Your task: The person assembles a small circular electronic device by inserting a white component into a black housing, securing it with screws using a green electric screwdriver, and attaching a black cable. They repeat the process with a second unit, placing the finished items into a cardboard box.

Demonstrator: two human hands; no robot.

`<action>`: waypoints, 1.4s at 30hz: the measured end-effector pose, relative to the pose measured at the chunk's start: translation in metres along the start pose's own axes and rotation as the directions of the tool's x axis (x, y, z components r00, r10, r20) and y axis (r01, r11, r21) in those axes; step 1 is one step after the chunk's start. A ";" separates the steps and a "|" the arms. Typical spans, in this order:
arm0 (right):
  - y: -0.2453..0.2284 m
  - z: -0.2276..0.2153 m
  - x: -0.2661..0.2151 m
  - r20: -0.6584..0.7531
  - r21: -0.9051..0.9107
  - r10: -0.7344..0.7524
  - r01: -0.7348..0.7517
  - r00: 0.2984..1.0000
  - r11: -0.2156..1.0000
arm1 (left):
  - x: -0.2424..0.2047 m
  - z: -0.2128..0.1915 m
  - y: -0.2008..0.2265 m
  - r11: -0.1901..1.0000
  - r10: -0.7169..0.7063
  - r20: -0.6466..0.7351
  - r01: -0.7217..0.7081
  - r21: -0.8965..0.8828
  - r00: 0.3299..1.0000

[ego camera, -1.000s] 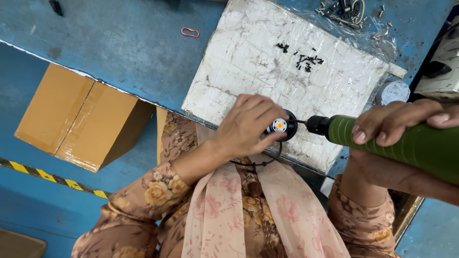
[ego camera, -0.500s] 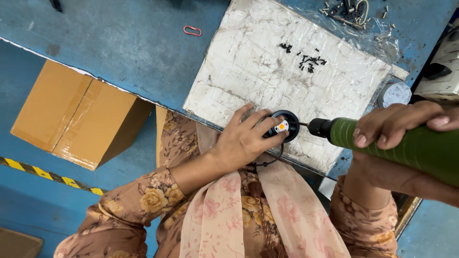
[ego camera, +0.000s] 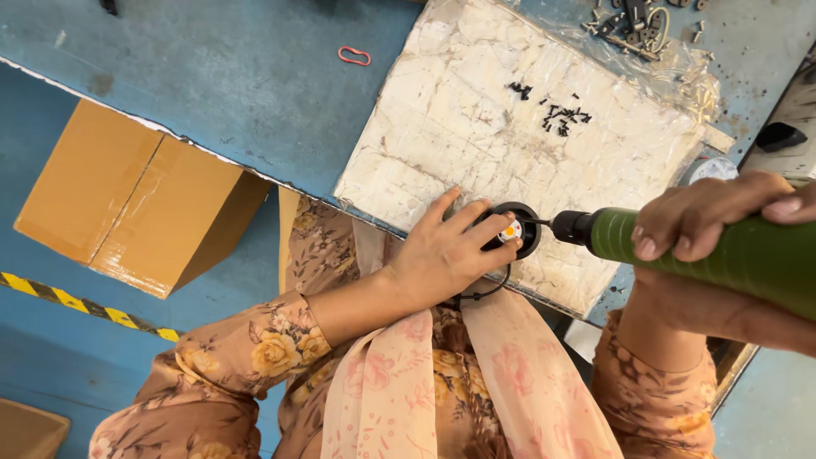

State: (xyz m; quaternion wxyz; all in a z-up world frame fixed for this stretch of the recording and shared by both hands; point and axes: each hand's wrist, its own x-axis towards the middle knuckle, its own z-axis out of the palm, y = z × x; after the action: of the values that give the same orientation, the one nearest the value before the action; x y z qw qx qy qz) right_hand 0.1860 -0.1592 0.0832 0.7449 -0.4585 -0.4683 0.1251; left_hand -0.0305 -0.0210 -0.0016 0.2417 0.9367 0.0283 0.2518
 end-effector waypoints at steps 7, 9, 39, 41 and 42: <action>-0.010 -0.012 -0.008 0.015 0.032 0.004 -0.004 1.000 0.999 | 0.000 -0.003 -0.001 0.998 -0.017 0.005 0.017 -0.063 1.000; -0.012 -0.017 -0.009 0.017 0.075 -0.023 0.021 1.000 0.997 | 0.001 -0.008 -0.001 0.995 -0.033 -0.007 0.032 -0.099 0.999; -0.048 -0.044 -0.035 -0.024 0.102 -0.074 0.077 0.997 0.992 | 0.021 -0.007 0.004 0.870 -0.295 -0.023 0.258 -0.421 0.955; -0.048 -0.046 -0.034 -0.031 0.093 -0.076 0.079 0.997 0.993 | 0.021 -0.006 0.004 0.863 -0.296 -0.014 0.262 -0.432 0.955; -0.049 -0.046 -0.034 -0.026 0.094 -0.078 0.081 0.997 0.992 | 0.021 -0.006 0.005 0.860 -0.297 -0.009 0.263 -0.438 0.955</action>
State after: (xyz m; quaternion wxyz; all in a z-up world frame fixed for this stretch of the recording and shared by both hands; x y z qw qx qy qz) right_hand 0.1939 -0.2327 0.0960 0.7756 -0.4048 -0.4712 0.1123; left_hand -0.0151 -0.0189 0.0149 0.4758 0.8353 0.1170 0.2496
